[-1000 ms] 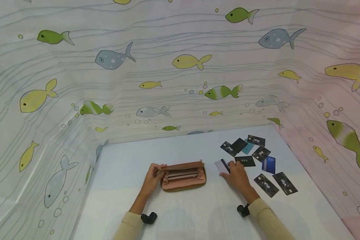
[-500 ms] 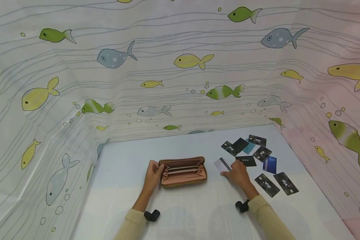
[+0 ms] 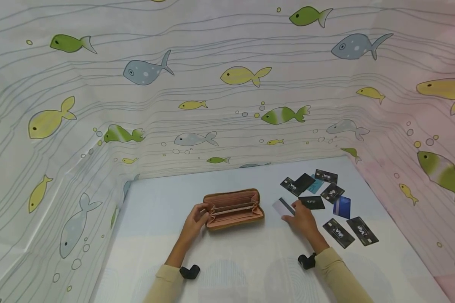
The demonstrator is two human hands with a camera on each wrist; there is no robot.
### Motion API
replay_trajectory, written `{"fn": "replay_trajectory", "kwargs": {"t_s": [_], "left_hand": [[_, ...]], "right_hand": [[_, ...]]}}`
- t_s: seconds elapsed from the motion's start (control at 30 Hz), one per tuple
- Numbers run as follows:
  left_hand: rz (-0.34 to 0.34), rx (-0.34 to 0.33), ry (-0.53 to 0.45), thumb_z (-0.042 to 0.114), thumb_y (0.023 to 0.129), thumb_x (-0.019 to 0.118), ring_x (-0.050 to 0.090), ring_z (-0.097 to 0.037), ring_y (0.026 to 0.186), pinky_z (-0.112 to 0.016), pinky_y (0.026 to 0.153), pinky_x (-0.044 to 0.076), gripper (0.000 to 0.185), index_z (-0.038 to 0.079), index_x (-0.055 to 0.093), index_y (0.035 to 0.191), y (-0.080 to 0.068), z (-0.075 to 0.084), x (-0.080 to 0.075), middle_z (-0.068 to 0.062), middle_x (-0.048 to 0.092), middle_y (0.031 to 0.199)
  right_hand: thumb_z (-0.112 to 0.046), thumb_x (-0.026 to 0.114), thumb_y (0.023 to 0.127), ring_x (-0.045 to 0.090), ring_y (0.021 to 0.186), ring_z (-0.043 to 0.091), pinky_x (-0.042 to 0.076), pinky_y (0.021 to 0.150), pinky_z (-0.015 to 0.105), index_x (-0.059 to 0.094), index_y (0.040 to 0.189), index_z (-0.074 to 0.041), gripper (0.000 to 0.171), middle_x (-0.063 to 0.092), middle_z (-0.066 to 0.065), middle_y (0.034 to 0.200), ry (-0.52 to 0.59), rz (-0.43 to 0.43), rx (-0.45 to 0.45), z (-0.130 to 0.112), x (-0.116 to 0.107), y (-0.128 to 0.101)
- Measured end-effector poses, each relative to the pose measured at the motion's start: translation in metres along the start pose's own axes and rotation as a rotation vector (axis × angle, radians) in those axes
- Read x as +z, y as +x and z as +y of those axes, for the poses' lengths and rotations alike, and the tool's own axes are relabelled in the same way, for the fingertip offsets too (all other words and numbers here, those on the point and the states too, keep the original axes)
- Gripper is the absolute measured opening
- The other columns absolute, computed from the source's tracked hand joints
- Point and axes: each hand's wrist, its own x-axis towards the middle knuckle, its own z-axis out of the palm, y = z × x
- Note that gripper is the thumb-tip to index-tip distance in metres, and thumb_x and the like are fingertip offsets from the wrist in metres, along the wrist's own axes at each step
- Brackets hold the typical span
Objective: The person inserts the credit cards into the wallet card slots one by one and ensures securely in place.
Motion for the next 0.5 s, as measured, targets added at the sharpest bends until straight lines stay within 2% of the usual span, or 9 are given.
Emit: {"fn": "replay_trajectory", "kwargs": {"t_s": [0.1, 0.2, 0.3, 0.43, 0.5], "left_hand": [[-0.073, -0.019, 0.014, 0.013, 0.101, 0.059, 0.033, -0.042, 0.147, -0.027, 0.107, 0.046, 0.054, 0.004, 0.036, 0.149, -0.0005, -0.0009, -0.0024, -0.023, 0.041, 0.153], [-0.102, -0.036, 0.038, 0.015, 0.100, 0.061, 0.032, -0.039, 0.148, -0.041, 0.114, 0.040, 0.060, 0.011, 0.033, 0.153, -0.0002, -0.0003, -0.0031, -0.018, 0.040, 0.156], [-0.127, -0.062, 0.054, 0.012, 0.099, 0.061, 0.030, -0.037, 0.149, -0.055, 0.116, 0.033, 0.066, 0.012, 0.029, 0.157, -0.0002, 0.0061, -0.0038, -0.017, 0.037, 0.158], [-0.144, -0.083, 0.076, 0.005, 0.096, 0.063, 0.027, -0.036, 0.150, -0.059, 0.113, 0.029, 0.074, 0.012, 0.025, 0.159, 0.0009, 0.0081, -0.0035, -0.015, 0.033, 0.161], [-0.141, -0.078, 0.096, 0.006, 0.094, 0.066, 0.030, -0.035, 0.150, -0.058, 0.111, 0.032, 0.076, 0.015, 0.026, 0.159, 0.0012, 0.0043, -0.0034, -0.014, 0.033, 0.161]], "right_hand": [[-0.023, 0.081, 0.084, 0.057, 0.081, 0.031, 0.047, 0.066, 0.040, 0.046, 0.125, 0.008, 0.062, 0.062, 0.026, 0.099, -0.001, -0.002, -0.002, 0.0011, 0.0002, 0.0006], [-0.022, 0.078, 0.087, 0.057, 0.081, 0.030, 0.048, 0.067, 0.039, 0.045, 0.125, 0.009, 0.059, 0.062, 0.026, 0.099, 0.001, 0.001, -0.009, 0.0017, -0.0004, -0.0003], [-0.020, 0.073, 0.091, 0.056, 0.081, 0.029, 0.047, 0.066, 0.038, 0.045, 0.125, 0.009, 0.052, 0.062, 0.026, 0.100, 0.017, 0.002, -0.020, 0.0031, -0.0015, -0.0016], [-0.020, 0.063, 0.097, 0.060, 0.086, 0.034, 0.049, 0.071, 0.044, 0.046, 0.126, 0.007, 0.042, 0.062, 0.030, 0.107, 0.047, -0.004, -0.019, 0.0058, -0.0052, -0.0033], [-0.020, 0.060, 0.099, 0.061, 0.090, 0.036, 0.050, 0.075, 0.048, 0.048, 0.126, 0.007, 0.040, 0.061, 0.032, 0.111, 0.059, -0.011, -0.015, 0.0060, -0.0084, -0.0041]]}}
